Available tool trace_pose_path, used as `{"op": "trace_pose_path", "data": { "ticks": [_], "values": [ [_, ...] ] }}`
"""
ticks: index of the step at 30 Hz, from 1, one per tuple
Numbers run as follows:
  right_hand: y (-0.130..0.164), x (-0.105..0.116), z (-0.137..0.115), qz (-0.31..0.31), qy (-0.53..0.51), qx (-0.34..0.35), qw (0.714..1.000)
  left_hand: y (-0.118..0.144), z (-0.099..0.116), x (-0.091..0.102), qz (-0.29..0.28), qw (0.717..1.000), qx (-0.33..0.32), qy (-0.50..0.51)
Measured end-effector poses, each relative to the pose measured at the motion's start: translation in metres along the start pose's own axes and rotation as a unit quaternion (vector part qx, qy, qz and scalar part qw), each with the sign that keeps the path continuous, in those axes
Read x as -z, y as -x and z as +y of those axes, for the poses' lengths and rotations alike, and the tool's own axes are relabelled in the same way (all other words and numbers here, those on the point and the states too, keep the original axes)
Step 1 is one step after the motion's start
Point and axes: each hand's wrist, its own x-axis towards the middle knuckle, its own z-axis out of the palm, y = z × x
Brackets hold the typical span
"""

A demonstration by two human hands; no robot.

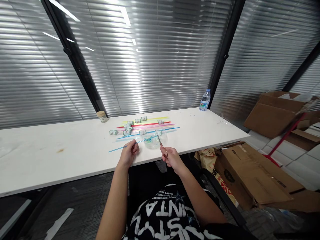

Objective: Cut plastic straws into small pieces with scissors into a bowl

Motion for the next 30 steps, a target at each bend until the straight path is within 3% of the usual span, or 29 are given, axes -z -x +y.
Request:
{"op": "trace_pose_path", "data": {
  "ticks": [9,30],
  "values": [
    [-0.0006,-0.0016,0.0020,-0.003,0.021,0.022,1.000,0.0010,-0.0023,0.0030,-0.032,0.999,-0.001,-0.032],
    [0.0006,-0.0022,0.0002,0.011,0.017,0.021,1.000,0.0022,-0.0006,0.0020,-0.033,0.999,0.001,-0.039]
  ]
}}
